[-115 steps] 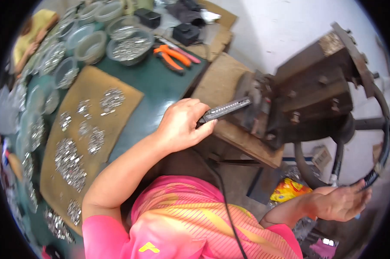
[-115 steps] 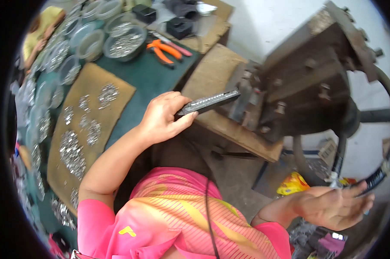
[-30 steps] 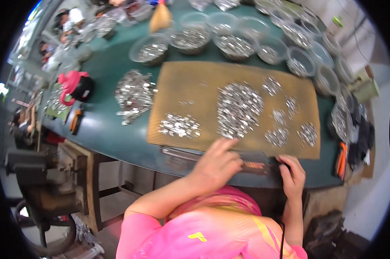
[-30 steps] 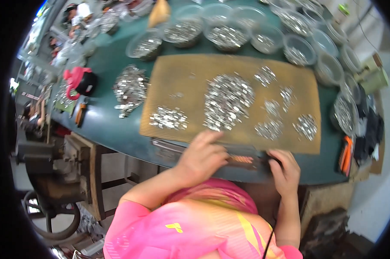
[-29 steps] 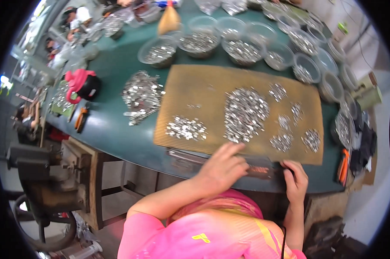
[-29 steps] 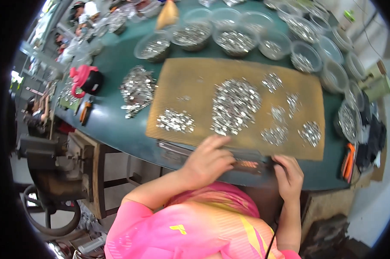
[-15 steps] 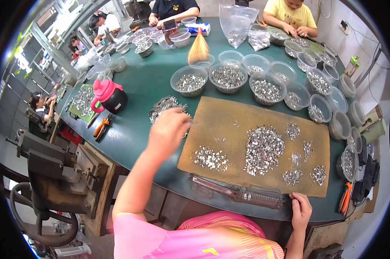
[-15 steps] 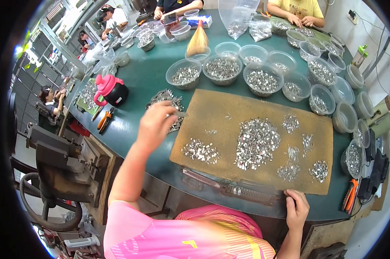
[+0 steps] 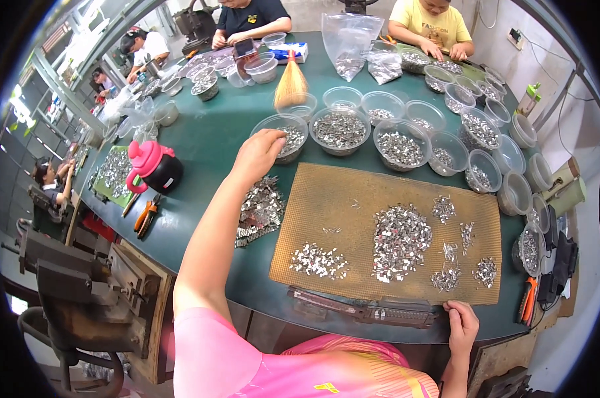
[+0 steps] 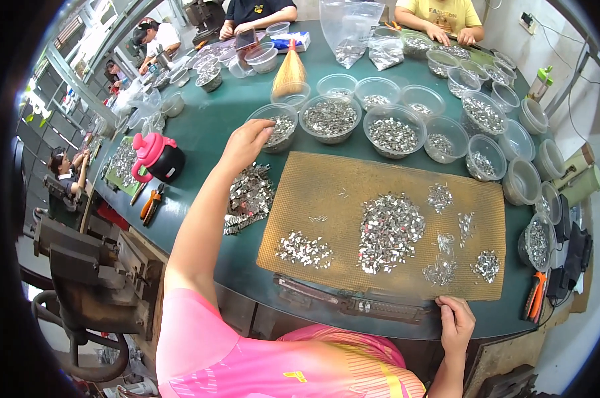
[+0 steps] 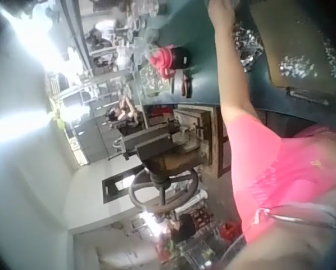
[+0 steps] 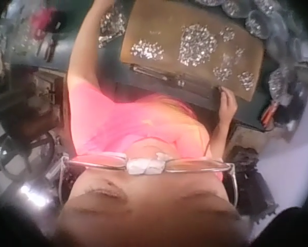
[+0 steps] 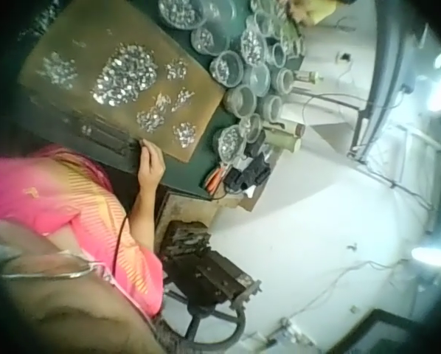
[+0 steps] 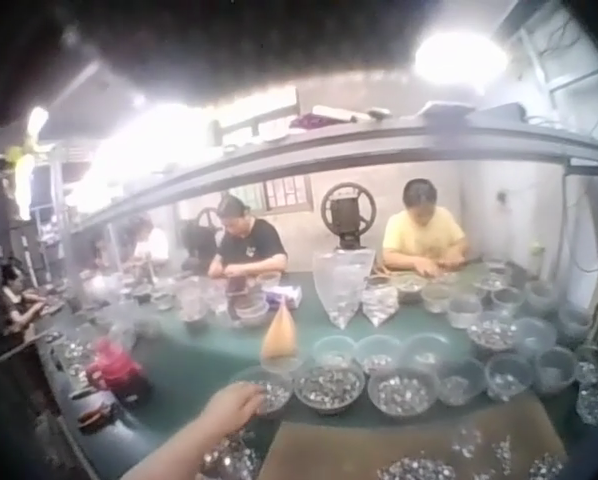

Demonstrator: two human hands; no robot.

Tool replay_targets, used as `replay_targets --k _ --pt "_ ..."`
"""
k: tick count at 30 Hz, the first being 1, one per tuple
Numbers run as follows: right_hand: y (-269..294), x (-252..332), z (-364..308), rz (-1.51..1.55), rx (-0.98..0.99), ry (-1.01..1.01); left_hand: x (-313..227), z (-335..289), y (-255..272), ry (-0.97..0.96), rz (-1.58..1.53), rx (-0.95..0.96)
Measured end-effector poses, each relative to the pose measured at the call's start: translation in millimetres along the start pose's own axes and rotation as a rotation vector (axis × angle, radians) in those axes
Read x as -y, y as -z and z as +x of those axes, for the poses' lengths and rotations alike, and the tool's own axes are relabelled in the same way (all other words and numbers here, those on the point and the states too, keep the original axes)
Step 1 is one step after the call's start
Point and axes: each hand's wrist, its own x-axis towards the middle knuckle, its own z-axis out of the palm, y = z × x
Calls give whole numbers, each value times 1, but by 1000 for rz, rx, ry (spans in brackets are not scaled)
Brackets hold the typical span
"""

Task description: The person places small metal clips into a guide strip by hand, then uses a manual press machine to process them.

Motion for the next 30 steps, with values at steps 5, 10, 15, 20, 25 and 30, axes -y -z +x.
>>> replay_targets --k 5,10,15,20,25,30 --pt "1 -1 0 -25 -8 -40 5 30 -26 103 173 201" --pt "1 0 5 -50 2 -77 30 52 -21 50 235 353" --pt "-3 -3 6 55 -26 -77 35 57 -25 31 272 369" --pt "2 -5 3 15 -20 -60 35 53 -30 47 262 381" --pt "1 0 -3 45 -40 -51 20 48 -28 15 246 253" --pt "-1 0 3 89 -6 -76 14 49 -40 -69 260 -62"
